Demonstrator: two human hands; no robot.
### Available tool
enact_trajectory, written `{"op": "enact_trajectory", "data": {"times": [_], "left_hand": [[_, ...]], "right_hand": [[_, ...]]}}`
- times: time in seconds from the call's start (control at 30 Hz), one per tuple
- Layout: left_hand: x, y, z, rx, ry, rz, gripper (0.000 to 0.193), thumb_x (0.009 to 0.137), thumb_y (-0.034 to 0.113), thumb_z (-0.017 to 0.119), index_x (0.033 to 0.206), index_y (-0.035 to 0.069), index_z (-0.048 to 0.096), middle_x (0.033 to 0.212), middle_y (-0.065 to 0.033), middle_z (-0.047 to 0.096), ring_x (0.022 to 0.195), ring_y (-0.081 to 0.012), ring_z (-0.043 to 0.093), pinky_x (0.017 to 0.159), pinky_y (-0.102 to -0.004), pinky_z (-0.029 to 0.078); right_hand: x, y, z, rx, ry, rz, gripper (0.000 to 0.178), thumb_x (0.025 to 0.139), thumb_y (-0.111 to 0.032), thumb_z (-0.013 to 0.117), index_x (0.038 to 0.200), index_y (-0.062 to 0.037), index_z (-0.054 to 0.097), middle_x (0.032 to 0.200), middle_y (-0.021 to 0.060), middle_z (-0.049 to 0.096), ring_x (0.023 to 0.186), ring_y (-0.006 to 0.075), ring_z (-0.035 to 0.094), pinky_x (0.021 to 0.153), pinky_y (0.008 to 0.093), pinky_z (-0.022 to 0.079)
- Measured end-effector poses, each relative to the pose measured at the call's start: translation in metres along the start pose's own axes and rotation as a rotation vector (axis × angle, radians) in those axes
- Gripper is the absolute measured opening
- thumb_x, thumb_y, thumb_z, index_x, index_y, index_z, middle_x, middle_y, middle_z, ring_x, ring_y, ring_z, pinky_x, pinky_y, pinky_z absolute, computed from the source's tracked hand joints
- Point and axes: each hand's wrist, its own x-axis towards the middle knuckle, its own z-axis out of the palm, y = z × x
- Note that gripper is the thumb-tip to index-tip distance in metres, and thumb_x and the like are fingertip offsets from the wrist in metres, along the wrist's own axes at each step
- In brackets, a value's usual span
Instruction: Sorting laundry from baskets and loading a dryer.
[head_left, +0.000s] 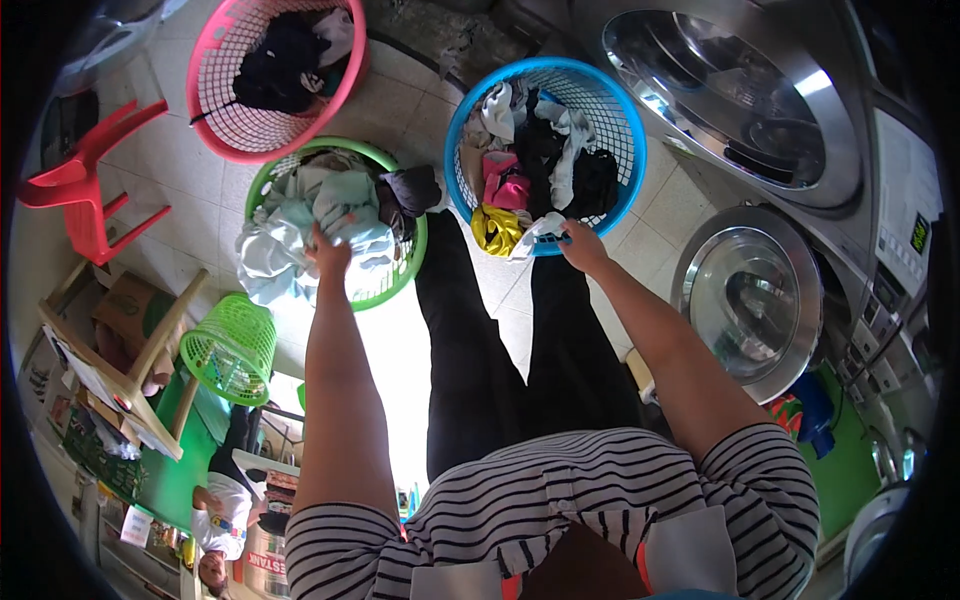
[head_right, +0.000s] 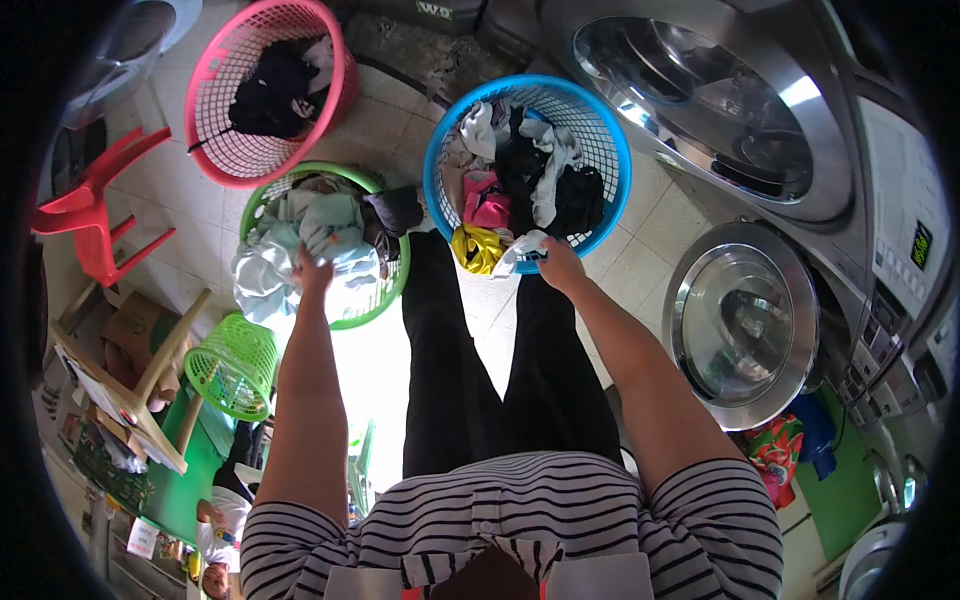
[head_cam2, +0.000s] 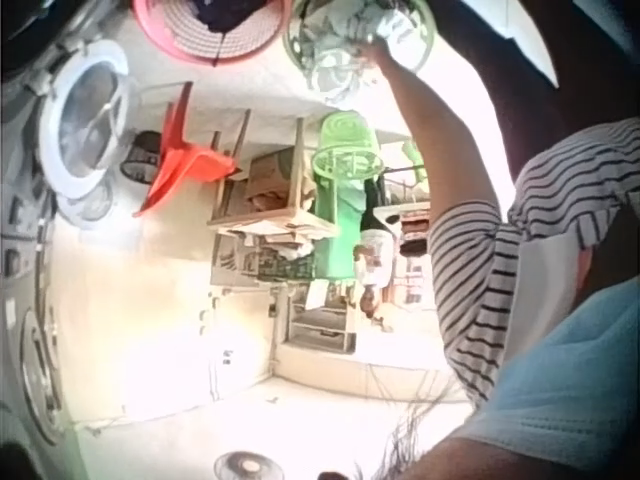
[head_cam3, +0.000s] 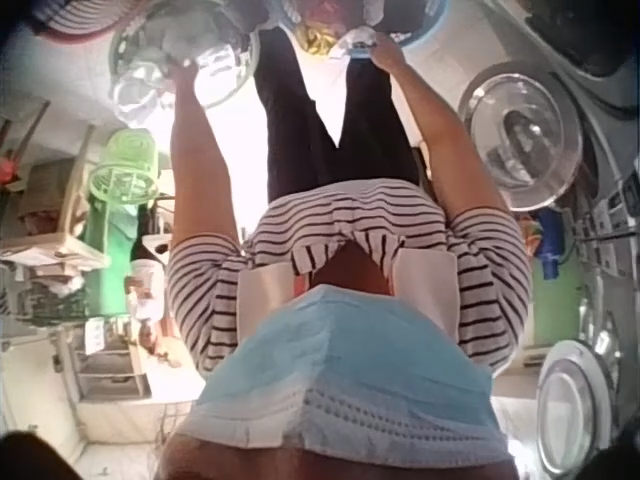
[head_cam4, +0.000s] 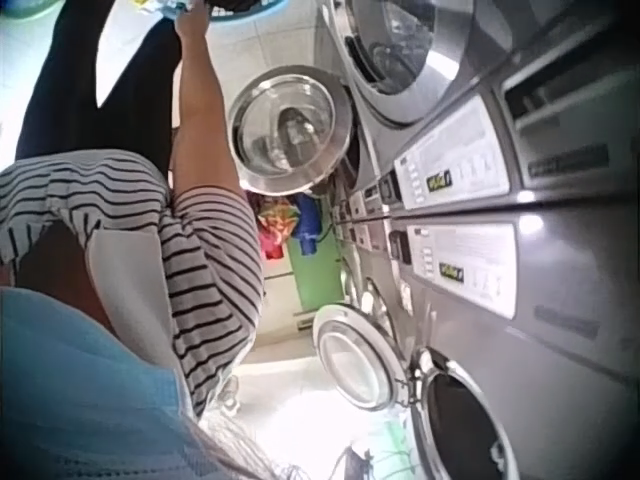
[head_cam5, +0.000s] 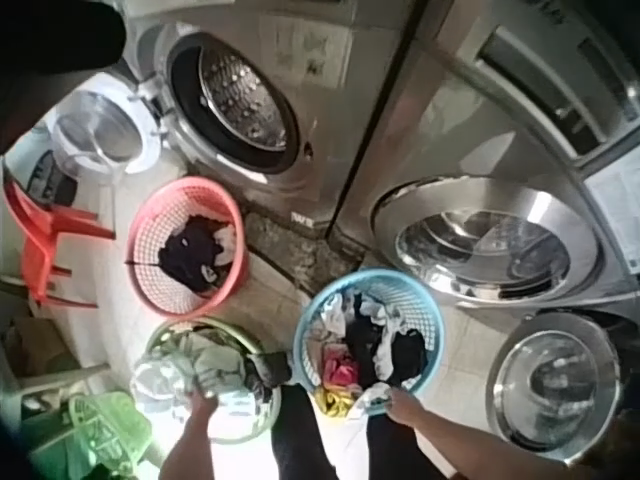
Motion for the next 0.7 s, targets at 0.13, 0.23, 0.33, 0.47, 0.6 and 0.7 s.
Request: {"op": "enact_trajectory", "data": {"times": [0.13,0.23,0.33,0.47,0.6,0.7], "left_hand": [[-0.033,0.071,-0.013,-0.041,0.192,-0.232,0.093,0.071,0.025,0.067,0.145,0.033,0.012,0.152,-0.0184,-0.006,0.132,-0.0534,0.015,0.104,-0.0604,0.023],[-0.043,0.058,-0.021,-0.07,0.204,-0.203,0.094,0.07,0.022,0.068,0.145,0.035,0.013,0.152,-0.0141,-0.012,0.131,-0.055,0.014,0.103,-0.063,0.022],[-0.068,0.057,-0.022,-0.081,0.303,-0.197,0.089,0.07,0.021,0.069,0.143,0.035,0.019,0.151,-0.0136,-0.01,0.135,-0.0501,0.006,0.101,-0.0681,0.017],[-0.129,0.081,-0.01,0.017,0.49,0.308,0.069,0.07,0.017,0.068,0.132,0.013,0.037,0.132,-0.0196,0.036,0.12,-0.043,0.035,0.097,-0.0569,0.031],[-0.189,0.135,0.028,-0.56,-0.58,0.408,0.055,0.089,0.047,0.054,0.128,0.009,0.043,0.122,-0.0128,0.05,0.113,-0.0259,0.047,0.086,-0.0425,0.044],[-0.236,0.231,0.025,-1.179,-1.304,-0.436,0.079,0.082,0.07,0.044,0.139,0.018,0.029,0.137,-0.0132,0.04,0.121,-0.0354,0.044,0.093,-0.0574,0.039]], "right_hand": [[0.046,-0.076,0.011,0.09,0.018,-0.126,0.056,0.075,-0.01,0.066,0.127,-0.0174,0.045,0.115,0.0178,0.048,0.104,0.035,0.054,0.083,0.0417,0.048],[0.096,-0.118,0.017,-0.178,-0.043,-0.034,0.049,0.078,-0.016,0.064,0.125,-0.0208,0.049,0.116,0.0163,0.046,0.104,0.0341,0.054,0.082,0.0405,0.049],[0.124,-0.105,0.016,-0.5,-0.022,-0.008,0.027,0.081,-0.02,0.059,0.108,-0.0189,0.061,0.11,0.0139,0.05,0.098,0.0301,0.055,0.077,0.0373,0.05],[0.101,-0.059,-0.01,0.349,0.548,-0.089,0.012,0.089,-0.015,0.057,0.096,-0.0057,0.06,0.086,0.0055,0.06,0.085,0.0184,0.057,0.072,0.0302,0.047],[-0.02,-0.117,-0.099,1.441,0.521,0.148,0.025,0.096,-0.022,0.049,0.105,-0.0012,0.058,0.101,0.0052,0.061,0.093,0.0134,0.058,0.082,0.0306,0.047],[-0.085,-0.145,-0.145,1.745,0.425,0.186,0.03,0.097,-0.026,0.047,0.112,-0.0007,0.054,0.108,0.0091,0.06,0.101,0.0172,0.058,0.09,0.0342,0.046]]}}
